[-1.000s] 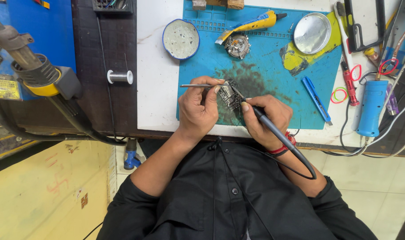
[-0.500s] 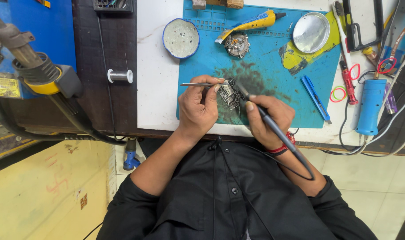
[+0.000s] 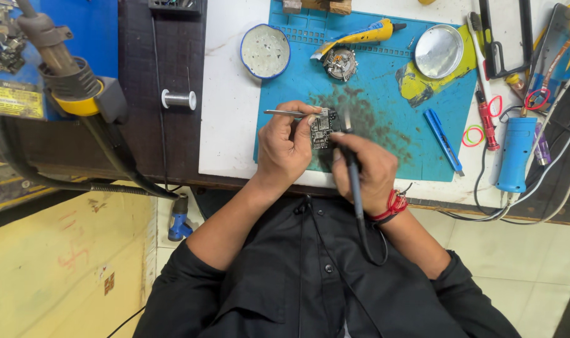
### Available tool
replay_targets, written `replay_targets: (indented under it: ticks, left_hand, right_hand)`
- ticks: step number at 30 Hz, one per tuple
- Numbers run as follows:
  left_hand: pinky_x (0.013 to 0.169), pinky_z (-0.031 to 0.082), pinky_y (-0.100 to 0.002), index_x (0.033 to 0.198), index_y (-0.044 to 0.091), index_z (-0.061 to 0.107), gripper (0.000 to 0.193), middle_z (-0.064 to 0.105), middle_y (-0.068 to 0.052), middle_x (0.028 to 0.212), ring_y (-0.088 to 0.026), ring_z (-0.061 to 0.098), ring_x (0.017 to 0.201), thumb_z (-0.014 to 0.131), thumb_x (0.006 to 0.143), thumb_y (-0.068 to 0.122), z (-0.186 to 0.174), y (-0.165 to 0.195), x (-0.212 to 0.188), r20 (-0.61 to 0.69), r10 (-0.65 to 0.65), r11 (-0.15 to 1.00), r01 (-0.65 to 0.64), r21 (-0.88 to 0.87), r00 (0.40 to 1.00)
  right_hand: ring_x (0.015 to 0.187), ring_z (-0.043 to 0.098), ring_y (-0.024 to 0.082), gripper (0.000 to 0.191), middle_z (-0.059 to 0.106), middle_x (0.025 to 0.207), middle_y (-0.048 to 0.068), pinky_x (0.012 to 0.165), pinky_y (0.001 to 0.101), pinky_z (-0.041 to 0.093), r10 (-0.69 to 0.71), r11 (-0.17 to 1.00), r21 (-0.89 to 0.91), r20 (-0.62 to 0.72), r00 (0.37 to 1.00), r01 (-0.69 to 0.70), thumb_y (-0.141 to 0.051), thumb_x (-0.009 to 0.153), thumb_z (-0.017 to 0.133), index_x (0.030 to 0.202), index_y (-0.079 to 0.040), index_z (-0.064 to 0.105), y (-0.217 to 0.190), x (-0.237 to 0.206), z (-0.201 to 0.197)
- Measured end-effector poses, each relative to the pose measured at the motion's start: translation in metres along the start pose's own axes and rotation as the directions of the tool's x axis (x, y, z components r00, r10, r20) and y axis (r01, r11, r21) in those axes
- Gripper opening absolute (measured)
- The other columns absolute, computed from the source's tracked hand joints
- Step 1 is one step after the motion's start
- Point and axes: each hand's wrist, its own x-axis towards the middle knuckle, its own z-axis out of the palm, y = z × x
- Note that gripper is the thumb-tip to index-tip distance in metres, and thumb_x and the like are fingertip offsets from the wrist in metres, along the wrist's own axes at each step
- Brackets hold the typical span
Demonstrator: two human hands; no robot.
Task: The person uses a soldering iron and solder wire to apply solder to multiple points on a small circuit board. They hold the board with one hand and feed solder with the other while heating each joint. The board is rotated and repositioned as needed to access different areas.
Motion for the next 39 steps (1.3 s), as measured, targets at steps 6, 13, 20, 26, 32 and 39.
replay_targets:
  ticks: [6, 13, 20, 26, 32, 39]
  left_hand:
    - [0.069, 0.053, -0.022, 0.117, 0.001, 0.057, 0.011, 0.075, -0.009, 0.109, -0.005, 0.065, 0.079, 0.059, 0.107, -0.002, 0.001, -0.006, -0.002, -0.057, 0.021, 0.986, -0.030, -0.161, 0.998]
    - [0.063, 0.051, -0.020, 0.117, 0.001, 0.055, 0.012, 0.074, -0.010, 0.111, -0.003, 0.061, 0.074, 0.059, 0.107, -0.003, -0.004, -0.006, -0.003, -0.057, 0.017, 0.984, -0.027, -0.178, 0.998]
    - [0.061, 0.048, -0.021, 0.116, 0.001, 0.058, 0.012, 0.076, -0.009, 0.107, -0.003, 0.058, 0.070, 0.060, 0.105, -0.003, -0.008, 0.000, -0.008, 0.019, 0.009, 0.996, -0.008, -0.089, 1.000]
    - [0.058, 0.046, -0.021, 0.114, 0.002, 0.061, 0.011, 0.076, -0.007, 0.099, -0.003, 0.057, 0.065, 0.063, 0.104, -0.003, -0.007, 0.003, -0.006, 0.038, 0.004, 1.000, -0.004, -0.008, 0.999]
    - [0.059, 0.047, -0.021, 0.115, 0.002, 0.058, 0.012, 0.076, -0.006, 0.104, -0.002, 0.058, 0.067, 0.061, 0.105, -0.003, -0.007, 0.002, -0.007, 0.052, 0.010, 0.999, -0.008, -0.040, 0.999]
    - [0.056, 0.043, -0.021, 0.114, 0.002, 0.058, 0.012, 0.076, -0.007, 0.104, -0.002, 0.053, 0.062, 0.061, 0.104, -0.004, -0.009, 0.003, -0.006, 0.048, 0.001, 0.999, 0.001, -0.033, 0.999]
  right_hand:
    - [0.091, 0.072, 0.035, 0.040, 0.071, 0.106, 0.016, 0.079, 0.0400, 0.057, -0.070, 0.984, -0.166, 0.008, 0.997, 0.071, -0.010, 0.086, 0.081, 0.121, -0.005, 0.062, 0.002, 0.006, 0.008]
    - [0.089, 0.069, 0.019, 0.038, 0.070, 0.106, 0.009, 0.080, 0.0317, 0.056, 0.164, 0.979, 0.142, -0.121, 0.979, -0.146, -0.013, 0.097, 0.069, 0.130, 0.000, 0.055, 0.013, -0.002, 0.016]
    - [0.072, 0.059, 0.012, 0.015, 0.066, 0.086, 0.005, 0.066, 0.0262, 0.047, 0.255, 0.950, 0.220, -0.134, 0.958, -0.222, -0.008, 0.104, 0.072, 0.113, 0.002, 0.067, 0.030, -0.022, 0.004]
    - [0.066, 0.063, 0.011, 0.009, 0.068, 0.078, 0.006, 0.062, 0.0260, 0.048, 0.242, 0.953, 0.214, -0.117, 0.963, -0.214, -0.007, 0.101, 0.070, 0.099, 0.001, 0.067, 0.034, -0.021, 0.003]
    - [0.066, 0.063, 0.013, 0.009, 0.068, 0.079, 0.008, 0.062, 0.0269, 0.048, 0.214, 0.964, 0.178, -0.092, 0.973, -0.195, -0.006, 0.100, 0.071, 0.096, 0.001, 0.066, 0.032, -0.020, 0.001]
    - [0.065, 0.062, 0.013, 0.009, 0.068, 0.079, 0.007, 0.062, 0.0266, 0.047, 0.224, 0.957, 0.206, -0.087, 0.971, -0.203, -0.005, 0.100, 0.070, 0.095, 0.001, 0.065, 0.030, -0.017, 0.000]
